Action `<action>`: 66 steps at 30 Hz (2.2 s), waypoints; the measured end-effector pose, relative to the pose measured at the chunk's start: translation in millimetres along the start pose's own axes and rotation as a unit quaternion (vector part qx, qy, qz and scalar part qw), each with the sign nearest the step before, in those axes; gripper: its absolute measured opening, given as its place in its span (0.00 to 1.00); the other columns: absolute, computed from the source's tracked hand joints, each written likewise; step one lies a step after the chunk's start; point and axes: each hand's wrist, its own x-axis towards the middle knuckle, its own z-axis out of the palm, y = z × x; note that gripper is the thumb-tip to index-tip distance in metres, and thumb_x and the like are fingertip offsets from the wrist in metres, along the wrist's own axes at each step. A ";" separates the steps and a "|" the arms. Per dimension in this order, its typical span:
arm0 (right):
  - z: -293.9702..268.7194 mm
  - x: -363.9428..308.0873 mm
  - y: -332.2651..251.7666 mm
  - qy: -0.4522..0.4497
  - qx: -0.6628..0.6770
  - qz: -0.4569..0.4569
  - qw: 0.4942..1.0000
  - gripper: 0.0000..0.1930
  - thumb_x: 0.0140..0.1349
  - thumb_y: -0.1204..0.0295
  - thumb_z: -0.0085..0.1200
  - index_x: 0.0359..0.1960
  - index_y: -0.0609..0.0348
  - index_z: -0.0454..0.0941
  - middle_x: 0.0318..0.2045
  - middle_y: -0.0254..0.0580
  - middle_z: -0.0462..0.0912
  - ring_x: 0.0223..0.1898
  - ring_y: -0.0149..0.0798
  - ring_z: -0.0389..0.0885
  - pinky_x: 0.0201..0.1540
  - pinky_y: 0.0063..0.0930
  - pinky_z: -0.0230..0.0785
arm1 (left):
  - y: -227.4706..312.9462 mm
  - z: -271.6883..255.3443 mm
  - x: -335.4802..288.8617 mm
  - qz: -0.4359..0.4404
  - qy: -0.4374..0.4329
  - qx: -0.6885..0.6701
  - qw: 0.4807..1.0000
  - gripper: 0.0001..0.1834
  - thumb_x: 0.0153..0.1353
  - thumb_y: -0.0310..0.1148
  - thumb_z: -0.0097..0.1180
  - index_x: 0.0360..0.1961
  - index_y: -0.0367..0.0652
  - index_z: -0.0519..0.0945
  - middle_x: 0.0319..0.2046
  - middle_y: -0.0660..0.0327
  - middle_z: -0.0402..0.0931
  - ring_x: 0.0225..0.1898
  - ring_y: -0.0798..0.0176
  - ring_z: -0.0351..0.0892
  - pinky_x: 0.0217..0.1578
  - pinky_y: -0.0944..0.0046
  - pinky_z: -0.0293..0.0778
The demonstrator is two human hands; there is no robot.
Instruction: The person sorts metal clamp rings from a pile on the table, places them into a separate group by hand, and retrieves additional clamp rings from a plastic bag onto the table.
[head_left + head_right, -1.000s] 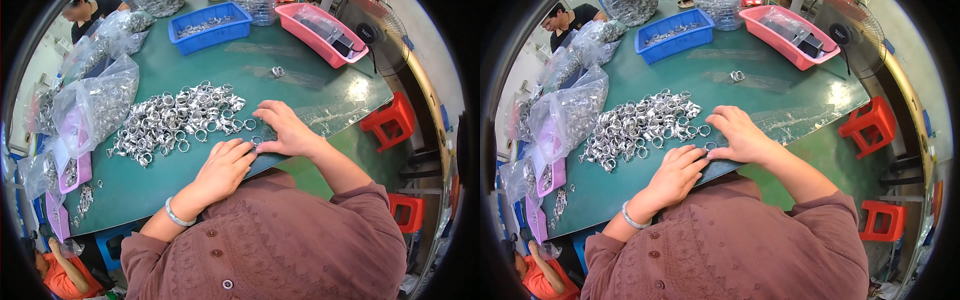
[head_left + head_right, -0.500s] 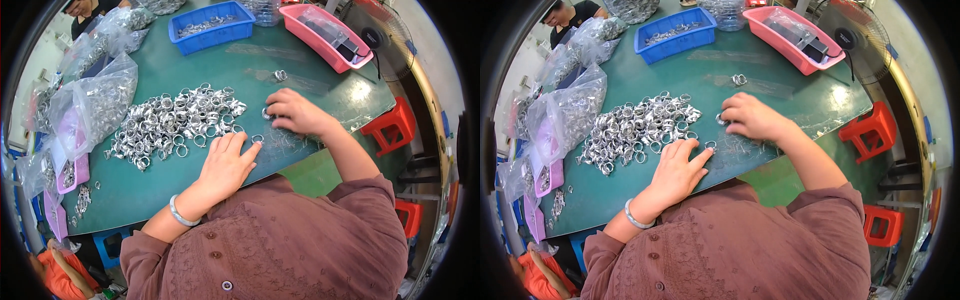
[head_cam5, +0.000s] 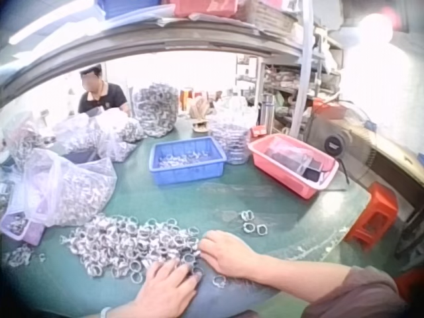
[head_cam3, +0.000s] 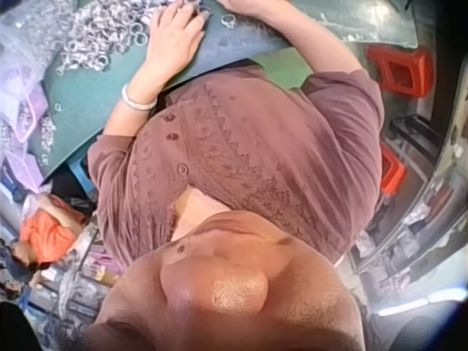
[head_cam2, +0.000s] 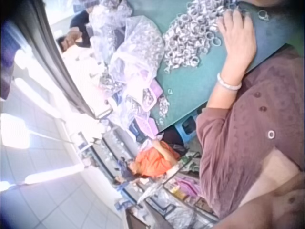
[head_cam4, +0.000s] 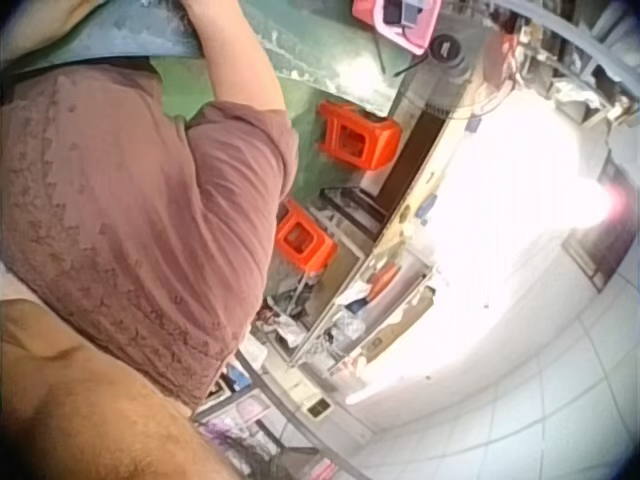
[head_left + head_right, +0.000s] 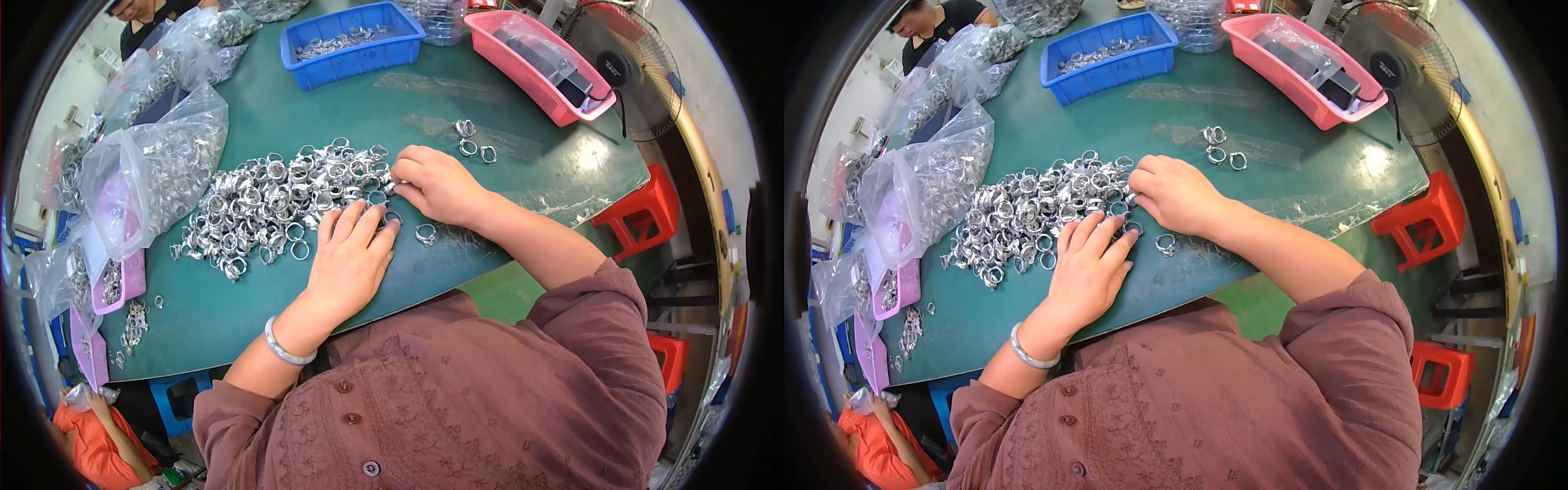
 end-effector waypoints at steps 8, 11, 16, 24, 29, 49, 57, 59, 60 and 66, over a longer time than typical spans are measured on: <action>-15.1 -7.1 14.2 0.006 0.037 0.044 0.998 0.06 0.53 0.80 0.54 0.33 0.59 0.73 0.32 0.42 0.75 0.34 0.46 0.77 0.34 0.35 0.70 | -4.5 -1.0 -2.6 -0.005 0.007 -0.039 0.999 0.20 0.51 0.31 0.60 0.48 0.44 0.78 0.53 0.54 0.70 0.58 0.50 0.65 0.59 0.47 0.57; -27.3 -8.2 31.6 0.015 -0.063 0.040 0.997 0.08 0.50 0.80 0.54 0.33 0.58 0.73 0.32 0.43 0.76 0.36 0.49 0.77 0.39 0.38 0.70 | -6.6 -2.3 -3.3 -0.009 0.016 -0.046 0.999 0.20 0.50 0.31 0.61 0.47 0.44 0.78 0.52 0.54 0.70 0.58 0.49 0.65 0.58 0.46 0.57; -52.3 -6.7 64.8 -0.026 -0.246 0.043 0.968 0.08 0.46 0.78 0.54 0.31 0.58 0.78 0.31 0.43 0.74 0.39 0.47 0.74 0.43 0.38 0.69 | -9.2 -2.5 -5.9 -0.007 0.040 -0.070 0.997 0.21 0.48 0.28 0.63 0.46 0.43 0.79 0.53 0.53 0.70 0.58 0.46 0.65 0.58 0.46 0.58; -38.3 15.7 32.9 -0.083 -0.083 0.008 0.993 0.16 0.48 0.79 0.56 0.42 0.60 0.78 0.41 0.47 0.77 0.47 0.51 0.73 0.52 0.40 0.67 | -16.8 -4.0 -8.7 -0.027 0.077 -0.103 0.991 0.17 0.47 0.25 0.62 0.42 0.41 0.80 0.50 0.53 0.72 0.56 0.45 0.67 0.55 0.49 0.63; -11.8 25.8 7.7 -0.108 0.010 0.009 0.994 0.16 0.52 0.76 0.58 0.44 0.58 0.77 0.40 0.47 0.76 0.47 0.51 0.74 0.51 0.41 0.67 | -21.2 -3.0 -9.6 -0.037 0.096 -0.123 0.987 0.16 0.47 0.24 0.62 0.41 0.41 0.80 0.49 0.52 0.73 0.55 0.44 0.69 0.55 0.50 0.65; -20.7 33.0 26.1 -0.163 0.056 -0.101 0.980 0.41 0.44 0.47 0.67 0.53 0.65 0.68 0.57 0.53 0.67 0.59 0.55 0.64 0.62 0.45 0.56 | -26.9 -2.4 -7.9 -0.053 0.106 -0.151 0.981 0.14 0.47 0.24 0.62 0.38 0.38 0.80 0.46 0.51 0.74 0.53 0.44 0.70 0.53 0.50 0.67; -33.5 -2.5 -1.6 -0.181 0.006 -0.101 0.978 0.28 0.44 0.58 0.66 0.43 0.61 0.72 0.48 0.47 0.70 0.51 0.50 0.68 0.54 0.41 0.61 | -27.4 -2.6 -8.7 -0.048 0.111 -0.145 0.982 0.14 0.47 0.23 0.62 0.38 0.38 0.80 0.46 0.51 0.74 0.52 0.45 0.70 0.52 0.50 0.68; -29.2 -4.8 2.7 -0.173 0.008 -0.098 0.980 0.20 0.47 0.65 0.64 0.41 0.60 0.73 0.46 0.46 0.71 0.49 0.50 0.69 0.52 0.40 0.63 | -27.3 -2.4 -9.0 -0.047 0.111 -0.141 0.983 0.14 0.47 0.23 0.62 0.38 0.38 0.80 0.46 0.51 0.74 0.51 0.45 0.71 0.52 0.50 0.68; -27.6 -5.1 11.9 -0.141 -0.027 -0.106 0.984 0.14 0.47 0.70 0.60 0.37 0.60 0.74 0.43 0.45 0.72 0.47 0.48 0.70 0.50 0.38 0.64 | -27.1 -2.8 -7.9 -0.046 0.113 -0.145 0.982 0.13 0.47 0.22 0.61 0.38 0.37 0.80 0.45 0.51 0.74 0.51 0.45 0.71 0.51 0.51 0.68; -35.6 22.0 41.9 -0.123 -0.233 -0.021 0.964 0.09 0.51 0.75 0.54 0.35 0.58 0.77 0.40 0.44 0.75 0.45 0.48 0.72 0.49 0.41 0.66 | -29.1 -0.7 -9.2 -0.054 0.125 -0.142 0.980 0.13 0.47 0.23 0.62 0.37 0.38 0.81 0.45 0.52 0.75 0.51 0.46 0.71 0.52 0.51 0.67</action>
